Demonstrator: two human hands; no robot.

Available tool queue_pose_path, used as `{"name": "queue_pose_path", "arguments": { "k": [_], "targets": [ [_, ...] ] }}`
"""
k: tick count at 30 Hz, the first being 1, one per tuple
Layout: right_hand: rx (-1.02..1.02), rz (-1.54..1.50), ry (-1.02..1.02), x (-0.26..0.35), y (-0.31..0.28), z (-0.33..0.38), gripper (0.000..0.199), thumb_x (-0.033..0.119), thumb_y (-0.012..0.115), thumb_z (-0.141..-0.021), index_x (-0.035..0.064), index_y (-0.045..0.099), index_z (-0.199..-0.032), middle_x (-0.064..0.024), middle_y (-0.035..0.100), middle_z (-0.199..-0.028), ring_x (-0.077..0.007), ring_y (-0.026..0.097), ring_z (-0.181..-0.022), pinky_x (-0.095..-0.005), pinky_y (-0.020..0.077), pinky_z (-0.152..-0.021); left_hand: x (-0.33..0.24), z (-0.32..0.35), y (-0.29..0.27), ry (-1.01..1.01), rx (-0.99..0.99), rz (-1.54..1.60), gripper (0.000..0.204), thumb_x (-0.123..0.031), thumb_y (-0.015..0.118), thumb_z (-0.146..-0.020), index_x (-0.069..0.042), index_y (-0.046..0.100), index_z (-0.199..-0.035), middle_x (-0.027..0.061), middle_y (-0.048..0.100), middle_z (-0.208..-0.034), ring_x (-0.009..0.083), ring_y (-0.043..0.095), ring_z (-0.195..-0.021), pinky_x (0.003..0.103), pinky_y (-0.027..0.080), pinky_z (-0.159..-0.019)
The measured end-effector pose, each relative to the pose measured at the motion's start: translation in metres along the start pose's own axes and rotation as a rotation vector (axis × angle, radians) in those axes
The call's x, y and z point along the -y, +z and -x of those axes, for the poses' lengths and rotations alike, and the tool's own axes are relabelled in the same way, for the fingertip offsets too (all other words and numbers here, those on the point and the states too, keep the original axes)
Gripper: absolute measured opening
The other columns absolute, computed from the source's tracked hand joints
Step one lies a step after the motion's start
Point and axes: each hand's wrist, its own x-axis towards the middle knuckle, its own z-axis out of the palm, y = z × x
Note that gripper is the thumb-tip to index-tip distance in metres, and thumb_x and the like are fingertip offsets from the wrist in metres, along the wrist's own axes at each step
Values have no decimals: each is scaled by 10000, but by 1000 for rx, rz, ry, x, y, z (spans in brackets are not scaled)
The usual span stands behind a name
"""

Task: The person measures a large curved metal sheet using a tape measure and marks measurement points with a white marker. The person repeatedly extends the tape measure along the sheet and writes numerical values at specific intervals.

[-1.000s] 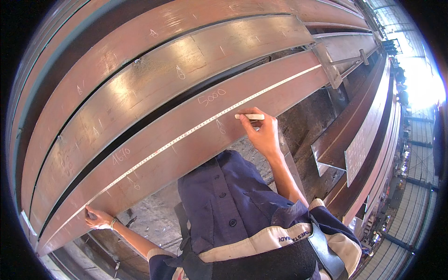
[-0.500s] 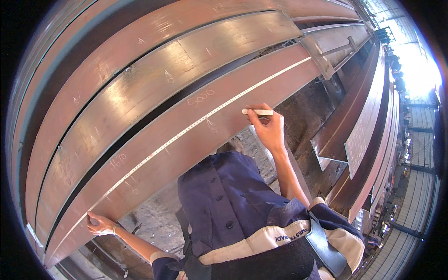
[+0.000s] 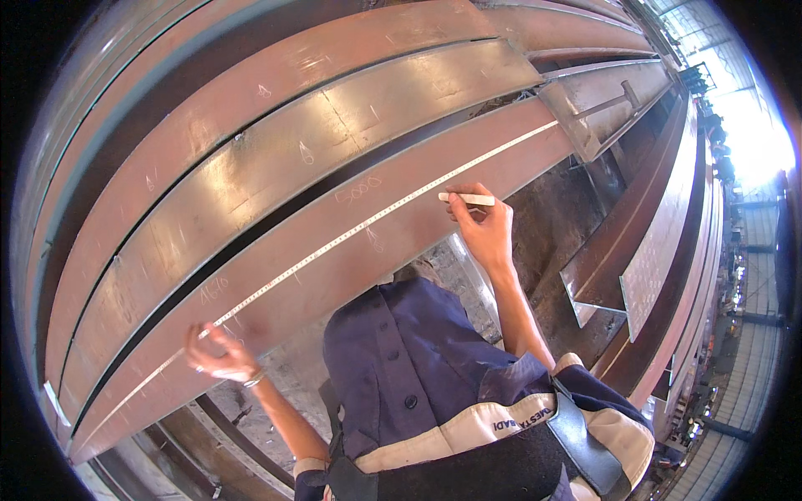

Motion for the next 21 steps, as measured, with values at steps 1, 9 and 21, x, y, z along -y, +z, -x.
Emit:
{"name": "queue_pose_path", "arguments": {
  "k": [1,9,21],
  "targets": [
    [-6,11,5,-1,-3,-1,160,161,748,-999,26,795,-1072,-92,804,-894,-133,747,-769,-300,600,-714,-25,5,7,40,48,61,279,-297,696,-1044,-26,712,-1107,152,712,-1167,347,638,-1099,516,484,-981],
    [-59,-62,61,-18,-29,-2,187,131,720,-1030,-4,764,-1151,-94,817,-971,-139,772,-851,-295,631,-762,-105,31,30,20,279,249,160,-190,728,-985,-65,718,-1084,131,683,-1182,347,625,-1135,509,458,-1002],
    [-64,-36,131,-44,-39,-5,198,129,685,-1048,-12,756,-1168,-99,818,-995,-132,768,-838,-295,626,-755,-129,66,31,107,365,76,229,-277,672,-1013,-104,703,-1159,85,679,-1237,311,611,-1184,486,388,-1058]
  ]
}}
